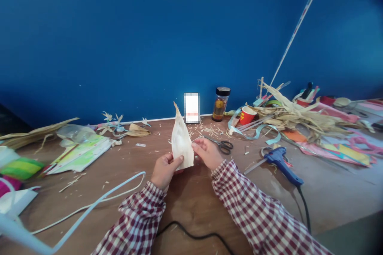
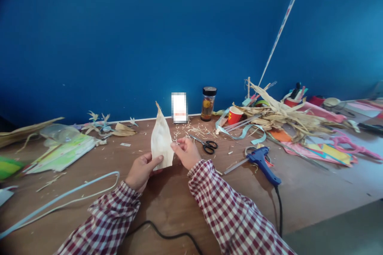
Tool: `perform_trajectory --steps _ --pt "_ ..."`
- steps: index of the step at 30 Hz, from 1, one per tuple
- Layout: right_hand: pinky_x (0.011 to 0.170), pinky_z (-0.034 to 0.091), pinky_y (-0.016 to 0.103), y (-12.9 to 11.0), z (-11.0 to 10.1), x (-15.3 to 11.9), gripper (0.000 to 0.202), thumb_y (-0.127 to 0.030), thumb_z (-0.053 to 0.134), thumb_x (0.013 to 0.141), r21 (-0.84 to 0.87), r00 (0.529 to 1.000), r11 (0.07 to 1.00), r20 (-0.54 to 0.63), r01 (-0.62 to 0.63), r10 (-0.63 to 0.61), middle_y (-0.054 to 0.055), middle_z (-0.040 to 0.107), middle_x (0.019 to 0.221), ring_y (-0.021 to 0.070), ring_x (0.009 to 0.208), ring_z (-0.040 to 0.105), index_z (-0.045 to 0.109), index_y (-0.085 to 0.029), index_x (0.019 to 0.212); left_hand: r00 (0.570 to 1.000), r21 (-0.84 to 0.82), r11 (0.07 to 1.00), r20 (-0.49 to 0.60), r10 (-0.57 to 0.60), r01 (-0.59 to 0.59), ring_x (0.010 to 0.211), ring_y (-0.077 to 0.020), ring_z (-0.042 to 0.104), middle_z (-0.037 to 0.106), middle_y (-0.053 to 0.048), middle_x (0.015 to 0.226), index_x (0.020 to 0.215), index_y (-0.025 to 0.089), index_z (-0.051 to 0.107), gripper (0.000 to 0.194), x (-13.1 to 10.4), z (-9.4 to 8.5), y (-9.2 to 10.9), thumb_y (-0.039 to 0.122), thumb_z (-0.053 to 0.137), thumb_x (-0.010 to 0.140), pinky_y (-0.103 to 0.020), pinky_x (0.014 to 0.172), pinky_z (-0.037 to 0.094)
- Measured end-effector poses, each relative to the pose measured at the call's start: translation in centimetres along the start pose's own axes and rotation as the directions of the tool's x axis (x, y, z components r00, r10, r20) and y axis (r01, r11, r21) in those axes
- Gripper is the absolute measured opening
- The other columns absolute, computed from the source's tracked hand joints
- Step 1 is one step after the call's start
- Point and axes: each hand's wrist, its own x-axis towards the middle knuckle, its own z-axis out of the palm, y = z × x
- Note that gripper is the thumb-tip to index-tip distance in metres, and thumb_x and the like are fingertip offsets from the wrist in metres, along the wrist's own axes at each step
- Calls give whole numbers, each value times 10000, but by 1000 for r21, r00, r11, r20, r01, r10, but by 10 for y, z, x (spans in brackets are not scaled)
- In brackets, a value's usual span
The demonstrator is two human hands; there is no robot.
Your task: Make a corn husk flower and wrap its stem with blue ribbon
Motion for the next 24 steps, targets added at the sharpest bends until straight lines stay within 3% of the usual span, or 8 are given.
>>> perform_trajectory --steps 2,4,7,17,24 --pt "566 513 311 5 3 1 361 -410 639 675 175 981 975 162 -135 107 43 646 791 172 657 621 503 -189 926 999 24 1000 53 -11 10 650 -145 613 695 -47 777 840 133 642 327 -2 1 0 339 714 597 -226 542 487" --pt "626 526 341 11 5 1 408 -364 700 617 247 964 954 244 -167 105 39 656 810 190 696 633 509 -194 934 995 62 998 99 -27 21 666 -155 619 696 -46 789 837 140 647 320 -3 2 0 349 709 602 -233 544 493" --pt "671 526 353 20 5 4 463 -306 752 548 222 972 970 229 -98 46 36 666 824 207 740 638 530 -192 938 992 119 992 122 -44 29 695 -174 627 697 -51 807 824 142 653 319 -4 3 -1 362 707 600 -244 546 501" --pt "634 530 343 25 2 7 453 -261 748 542 145 987 989 160 7 -30 31 680 782 210 715 645 550 -185 942 987 128 990 143 -74 56 746 -178 625 678 -87 926 916 138 621 409 -6 4 0 386 707 602 -216 529 491" --pt "623 529 316 16 2 3 458 -252 745 544 130 986 991 162 2 -23 19 679 754 192 692 646 544 -175 948 974 157 988 221 -42 7 546 -115 588 669 -26 670 862 135 629 388 -5 2 -2 297 763 536 -216 521 475"
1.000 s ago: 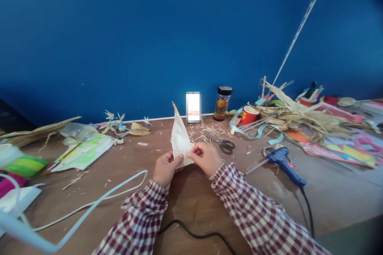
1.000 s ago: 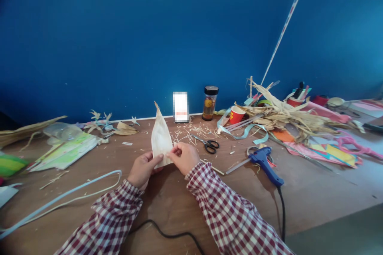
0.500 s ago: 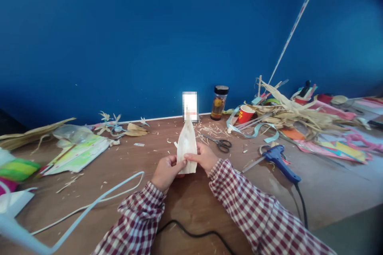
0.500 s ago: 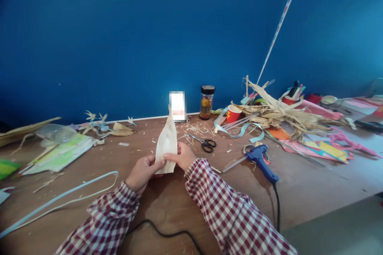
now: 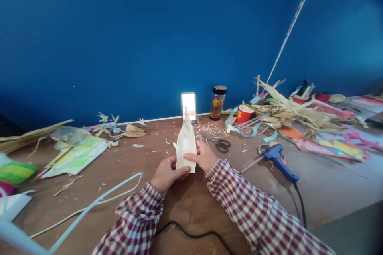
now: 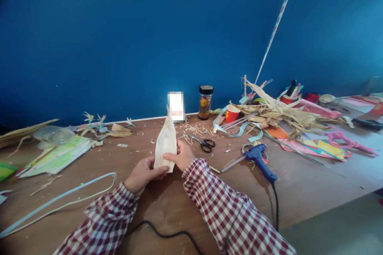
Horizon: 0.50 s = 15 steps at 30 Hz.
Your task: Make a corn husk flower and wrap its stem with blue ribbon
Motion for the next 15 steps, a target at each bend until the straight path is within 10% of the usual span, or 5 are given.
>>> perform_trajectory --steps 15 --pt "676 531 354 6 -5 3 434 -271 740 558 -12 998 1000 55 11 -10 32 680 790 202 740 644 568 -173 944 997 -39 998 64 -48 51 548 -107 586 667 -24 658 824 128 636 341 0 -2 1 272 763 542 -205 527 472"
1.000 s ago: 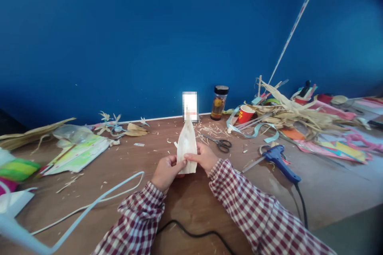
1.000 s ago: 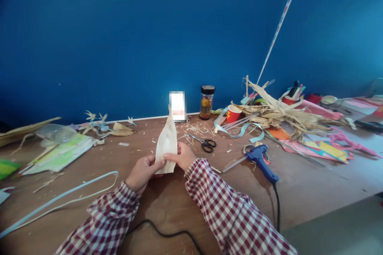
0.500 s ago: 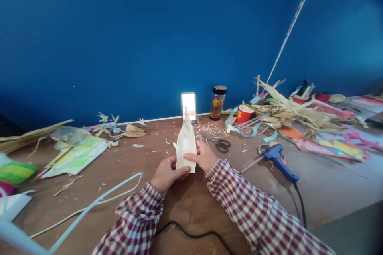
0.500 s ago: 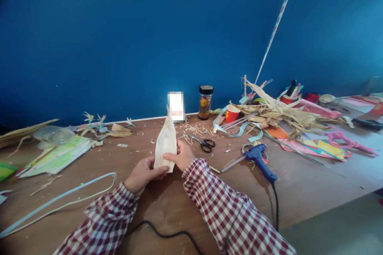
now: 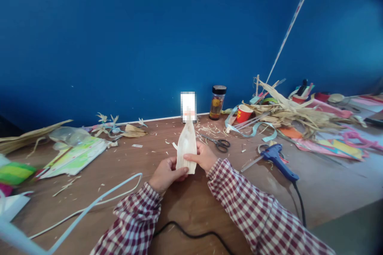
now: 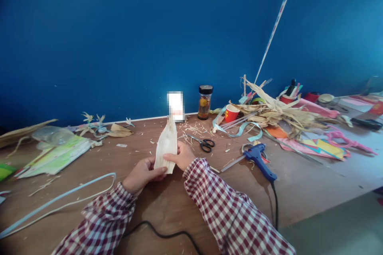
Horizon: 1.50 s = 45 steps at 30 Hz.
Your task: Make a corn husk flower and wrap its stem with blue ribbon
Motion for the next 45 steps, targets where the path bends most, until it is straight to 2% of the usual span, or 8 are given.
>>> perform_trajectory --steps 9,16,20,24,28,35,41,45 --pt "669 535 355 -3 0 -2 438 -264 736 563 -40 1000 999 -7 -4 4 36 678 819 200 725 641 575 -185 964 999 0 999 7 -37 37 590 -130 614 686 -67 717 844 120 642 370 -1 0 -2 295 763 542 -215 546 489" --pt "683 531 344 -6 1 -4 438 -255 731 559 -31 1000 999 -3 -12 12 34 682 830 204 757 644 568 -188 960 997 -10 1000 -78 -22 21 592 -150 624 687 -96 757 843 109 653 350 1 3 -5 311 739 570 -224 521 492" --pt "696 528 351 -8 4 -5 417 -239 720 563 -15 1000 1000 -2 -26 26 30 684 817 205 754 648 563 -187 945 997 -107 994 -73 13 -21 747 -201 649 684 -99 897 941 148 620 402 2 3 -5 296 731 585 -284 601 524" --pt "690 530 350 -10 7 -7 389 -220 712 569 -16 1000 1000 -6 -15 15 32 684 820 205 747 650 560 -188 926 994 -190 980 -101 33 -52 760 -244 657 695 -75 820 894 154 616 395 3 4 -5 286 752 548 -328 620 532" --pt "655 535 332 -12 8 -8 386 -230 711 572 -55 999 998 -16 -28 27 23 686 802 200 733 651 562 -195 927 995 -220 973 -87 57 -75 740 -230 659 702 -79 815 915 129 591 452 4 5 -5 270 774 526 -326 670 526" --pt "672 536 352 -6 5 -4 369 -267 713 577 -10 998 998 -16 -62 62 32 689 804 215 763 652 565 -187 906 994 -191 978 -84 65 -80 726 -208 659 704 -88 841 937 123 581 481 5 3 -6 250 784 520 -312 670 521" --pt "704 528 360 -7 6 -4 378 -234 721 565 -12 999 999 -33 -40 40 33 684 786 209 752 651 554 -188 901 994 -169 982 -79 75 -88 754 -219 657 696 -102 894 966 116 579 516 6 2 -8 263 783 515 -335 700 518" --pt "684 530 356 -8 8 -5 369 -229 694 593 -34 998 999 -54 -37 35 22 684 779 208 742 653 532 -201 924 995 -147 985 -62 83 -92 778 -230 654 693 -109 902 948 113 581 463 7 1 -9 276 759 552 -345 714 514"
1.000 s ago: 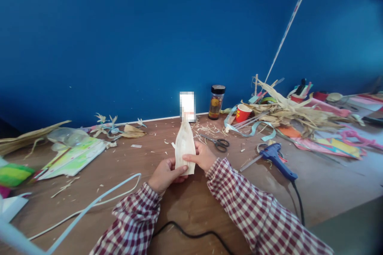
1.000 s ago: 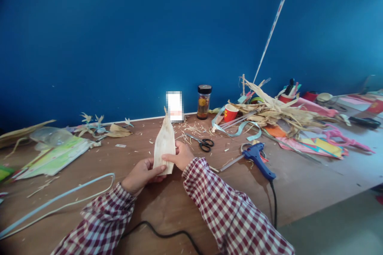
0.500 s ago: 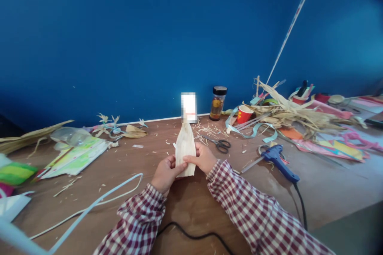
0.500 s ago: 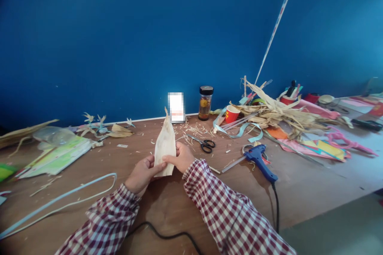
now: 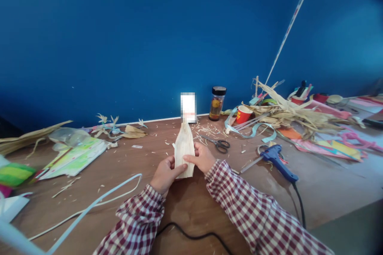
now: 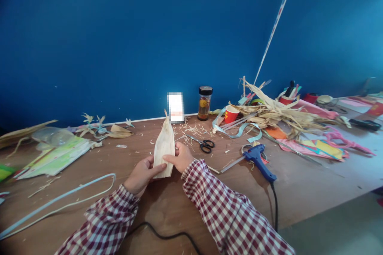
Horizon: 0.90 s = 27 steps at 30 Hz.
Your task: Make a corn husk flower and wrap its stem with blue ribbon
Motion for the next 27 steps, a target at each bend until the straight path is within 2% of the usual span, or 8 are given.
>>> perform_trajectory --steps 5,11,16,21,27 --pt "689 528 355 1 2 -1 349 -210 672 609 -53 999 998 -39 14 -16 28 686 780 211 746 654 523 -196 924 998 -17 1000 -57 11 -12 821 -249 650 694 -82 892 922 148 595 395 -1 2 0 291 732 581 -340 698 526" --pt "673 533 371 -2 4 -2 368 -212 677 598 15 1000 1000 -23 16 -16 27 684 752 216 714 656 500 -187 919 994 -96 995 -113 -9 -2 820 -262 651 704 -57 825 855 163 588 353 1 1 -1 276 748 562 -335 667 540" --pt "683 531 368 -5 6 -5 396 -193 671 598 -12 999 999 -17 31 -32 38 687 793 218 744 657 488 -180 949 995 -125 991 -86 -52 41 736 -248 667 709 -45 763 846 156 608 331 2 -1 0 236 754 559 -301 596 545" --pt "655 533 338 -9 7 -7 386 -175 657 606 -71 999 996 -23 45 -47 33 687 796 205 732 655 491 -182 955 989 -120 986 -85 -122 112 605 -212 664 705 -40 671 727 133 649 207 1 -2 0 209 751 564 -270 536 537" --pt "656 529 318 0 8 -4 327 -266 620 674 -53 998 997 6 64 -63 43 676 861 194 759 644 540 -177 978 987 -136 986 -112 -113 97 531 -171 642 691 -38 615 676 125 656 161 3 -4 -2 204 749 571 -238 499 515"
